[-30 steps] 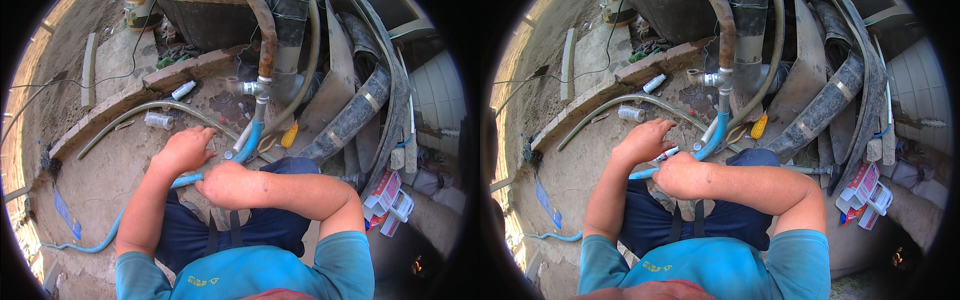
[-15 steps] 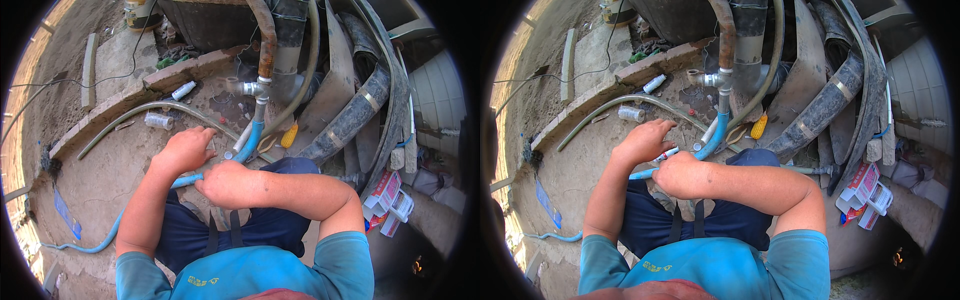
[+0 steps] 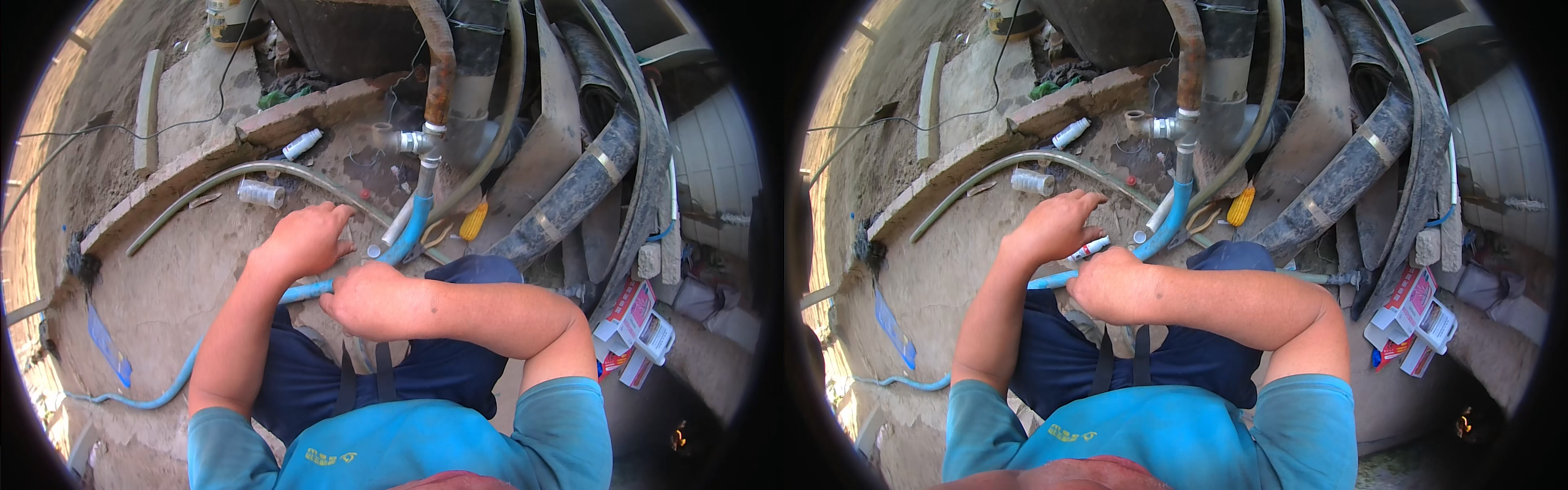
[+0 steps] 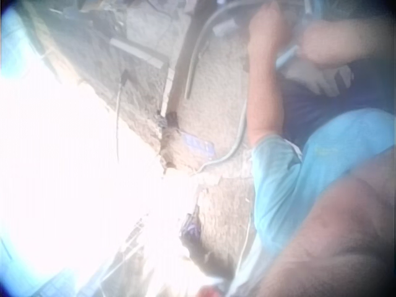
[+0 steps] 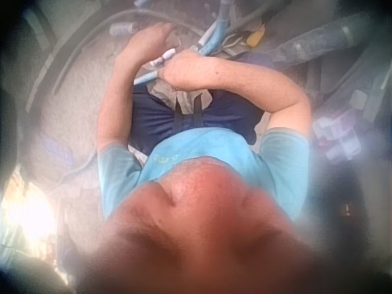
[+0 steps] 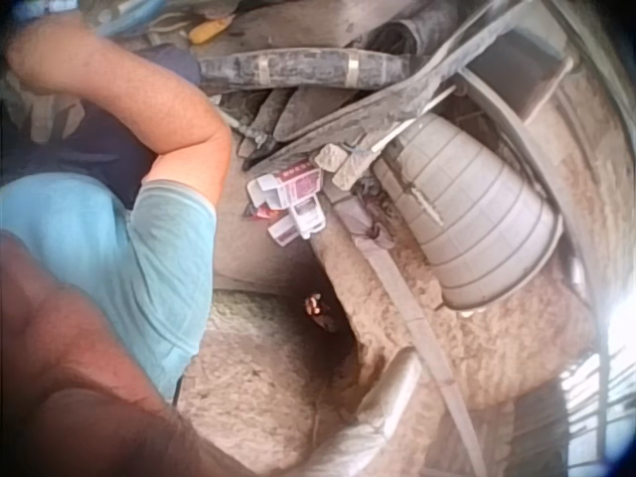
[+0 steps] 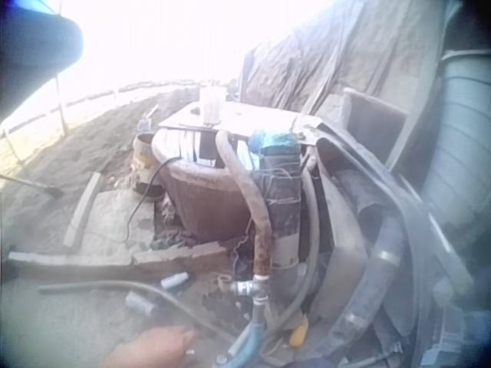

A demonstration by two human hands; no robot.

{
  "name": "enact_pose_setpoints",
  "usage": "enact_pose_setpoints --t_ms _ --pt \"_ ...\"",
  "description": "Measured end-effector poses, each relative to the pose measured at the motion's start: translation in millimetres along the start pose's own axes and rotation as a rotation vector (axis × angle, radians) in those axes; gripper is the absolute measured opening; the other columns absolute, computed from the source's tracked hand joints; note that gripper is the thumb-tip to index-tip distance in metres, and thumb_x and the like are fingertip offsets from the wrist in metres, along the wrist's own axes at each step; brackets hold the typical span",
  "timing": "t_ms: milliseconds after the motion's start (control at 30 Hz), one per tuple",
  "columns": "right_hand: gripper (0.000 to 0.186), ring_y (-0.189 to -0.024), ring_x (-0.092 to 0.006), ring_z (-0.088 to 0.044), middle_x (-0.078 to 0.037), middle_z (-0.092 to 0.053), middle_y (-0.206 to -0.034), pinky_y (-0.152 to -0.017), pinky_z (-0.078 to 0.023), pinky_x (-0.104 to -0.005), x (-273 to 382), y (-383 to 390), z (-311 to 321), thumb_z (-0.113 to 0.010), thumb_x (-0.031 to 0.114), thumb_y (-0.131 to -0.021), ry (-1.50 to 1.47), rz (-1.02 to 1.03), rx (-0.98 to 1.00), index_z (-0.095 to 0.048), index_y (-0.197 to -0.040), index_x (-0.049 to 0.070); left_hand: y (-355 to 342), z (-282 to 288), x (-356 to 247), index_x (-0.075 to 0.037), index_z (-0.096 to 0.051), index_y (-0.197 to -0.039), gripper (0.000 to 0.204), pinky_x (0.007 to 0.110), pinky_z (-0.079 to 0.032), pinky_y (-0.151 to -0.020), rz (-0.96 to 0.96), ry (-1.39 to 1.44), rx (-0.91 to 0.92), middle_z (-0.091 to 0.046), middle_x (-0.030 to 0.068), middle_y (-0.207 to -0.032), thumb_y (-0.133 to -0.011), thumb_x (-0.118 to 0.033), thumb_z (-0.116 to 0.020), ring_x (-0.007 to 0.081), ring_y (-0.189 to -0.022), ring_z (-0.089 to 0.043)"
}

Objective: The person sits on the ground and uses pliers to remove a metal clamp from a flexible pipe. They then retrieve a T-shaped pipe fitting and attach it to the pipe, followed by connecting a blue hose to the fitting.

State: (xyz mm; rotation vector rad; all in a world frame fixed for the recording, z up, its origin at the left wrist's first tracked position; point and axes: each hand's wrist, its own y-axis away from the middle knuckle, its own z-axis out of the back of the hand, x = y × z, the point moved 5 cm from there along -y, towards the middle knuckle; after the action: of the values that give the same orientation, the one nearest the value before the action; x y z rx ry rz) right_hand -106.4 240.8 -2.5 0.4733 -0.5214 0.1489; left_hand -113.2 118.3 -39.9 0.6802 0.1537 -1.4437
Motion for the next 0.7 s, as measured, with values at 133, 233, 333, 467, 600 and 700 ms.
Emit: enact_pose_setpoints --t_ms 133,233,333,467,600,700 --pt "0.018 -0.087 -0.0345 -0.074 -0.014 -0.073 -0.091 -0.069 -0.058 -0.0470 15 -2 -29 -0.067 0.015 -0.085 0.026 0.090 0.020 -0.069 -0.100 0.005 1 11 7 -0.005 -0.060 -0.136 0.054 0.047 -0.054 -0.096 0.016 0.037 -0.034 -0.068 0.0208 -0.124 -0.089 -0.026 -0.077 0.0398 -0.114 -0.066" --pt "0.017 -0.088 -0.0326 -0.073 -0.014 -0.073 -0.093 -0.070 -0.057 -0.0444 29 2 -37 -0.065 0.015 -0.086 0.008 0.136 0.121 -0.069 -0.100 0.006 7 32 27 -0.004 -0.060 -0.137 0.053 0.045 -0.055 -0.096 0.053 0.078 -0.152 -0.068 0.0216 -0.124 -0.090 -0.023 -0.077 0.0375 -0.112 -0.067" --pt "0.017 -0.089 -0.0312 -0.072 -0.014 -0.073 -0.092 -0.071 -0.056 -0.0426 34 3 -45 -0.064 0.016 -0.087 0.035 0.130 0.126 -0.069 -0.099 0.005 11 45 53 -0.002 -0.061 -0.135 0.049 0.043 -0.055 -0.097 0.124 0.136 -0.243 -0.069 0.0216 -0.124 -0.092 -0.020 -0.076 0.0347 -0.113 -0.068" --pt "0.017 -0.083 -0.0290 -0.071 -0.011 -0.071 -0.088 -0.066 -0.053 -0.0407 39 7 -43 -0.063 0.018 -0.087 0.102 0.151 0.043 -0.068 -0.097 0.005 14 44 74 0.000 -0.060 -0.135 0.048 0.042 -0.054 -0.098 0.217 0.183 -0.216 -0.071 0.0208 -0.122 -0.094 -0.020 -0.074 0.0333 -0.115 -0.068" --pt "0.018 -0.082 -0.0287 -0.071 -0.011 -0.071 -0.088 -0.066 -0.053 -0.0403 40 7 -38 -0.064 0.018 -0.086 0.122 0.140 0.050 -0.068 -0.098 0.006 13 40 75 -0.001 -0.060 -0.135 0.048 0.043 -0.054 -0.097 0.221 0.199 -0.205 -0.070 0.0210 -0.123 -0.094 -0.020 -0.074 0.0339 -0.115 -0.068" --pt "0.019 -0.083 -0.0290 -0.071 -0.011 -0.071 -0.089 -0.066 -0.053 -0.0406 34 4 -36 -0.066 0.017 -0.084 0.108 0.122 0.062 -0.068 -0.099 0.005 11 39 72 -0.001 -0.060 -0.135 0.048 0.043 -0.054 -0.097 0.205 0.186 -0.200 -0.070 0.0214 -0.123 -0.094 -0.020 -0.074 0.0346 -0.115 -0.068"
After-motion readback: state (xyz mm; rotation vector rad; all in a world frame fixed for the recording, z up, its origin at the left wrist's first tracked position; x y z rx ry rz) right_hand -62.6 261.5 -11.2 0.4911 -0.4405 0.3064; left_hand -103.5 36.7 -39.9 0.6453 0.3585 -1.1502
